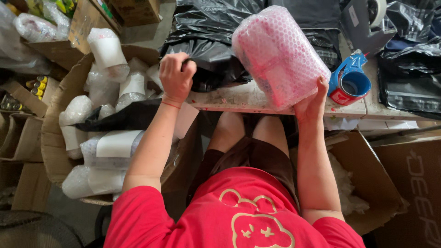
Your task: The person wraps several items in bubble wrap, places them into shipping bags, and seals the bags using tape from a dispenser.
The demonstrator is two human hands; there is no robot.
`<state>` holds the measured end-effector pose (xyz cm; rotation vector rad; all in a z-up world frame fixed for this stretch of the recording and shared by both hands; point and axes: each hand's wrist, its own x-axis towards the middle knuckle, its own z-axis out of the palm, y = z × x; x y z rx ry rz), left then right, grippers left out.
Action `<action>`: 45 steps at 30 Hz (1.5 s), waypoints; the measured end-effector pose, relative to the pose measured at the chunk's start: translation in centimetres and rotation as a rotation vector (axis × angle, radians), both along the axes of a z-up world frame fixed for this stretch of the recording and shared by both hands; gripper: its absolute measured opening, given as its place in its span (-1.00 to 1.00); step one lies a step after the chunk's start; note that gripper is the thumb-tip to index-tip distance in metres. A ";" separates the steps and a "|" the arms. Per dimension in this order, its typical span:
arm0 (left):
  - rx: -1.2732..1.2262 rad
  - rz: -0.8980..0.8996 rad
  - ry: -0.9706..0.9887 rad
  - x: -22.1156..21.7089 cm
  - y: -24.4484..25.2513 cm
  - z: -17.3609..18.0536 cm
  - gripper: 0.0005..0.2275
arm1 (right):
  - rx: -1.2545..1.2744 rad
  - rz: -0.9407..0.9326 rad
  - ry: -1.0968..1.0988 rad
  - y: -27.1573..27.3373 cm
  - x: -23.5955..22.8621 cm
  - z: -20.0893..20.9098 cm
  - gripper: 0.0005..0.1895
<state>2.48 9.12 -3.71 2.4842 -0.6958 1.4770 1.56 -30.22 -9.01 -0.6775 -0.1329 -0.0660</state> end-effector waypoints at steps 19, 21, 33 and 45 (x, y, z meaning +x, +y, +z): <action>-0.316 0.049 0.615 0.2 1.2 2.1 -0.28 | 0.011 -0.001 0.080 0.3 -0.3 1.5 -0.17; -0.344 -0.020 0.650 -0.1 1.2 2.4 -0.25 | 0.005 0.023 0.102 0.6 -1.7 2.2 -0.18; -0.271 -0.320 0.602 -2.0 0.0 3.7 -0.36 | 0.063 0.545 0.392 3.8 -5.0 -1.5 -0.21; -0.089 -0.265 0.701 -6.3 -1.8 5.8 -0.17 | 0.181 0.347 0.299 3.8 -7.1 3.5 -0.22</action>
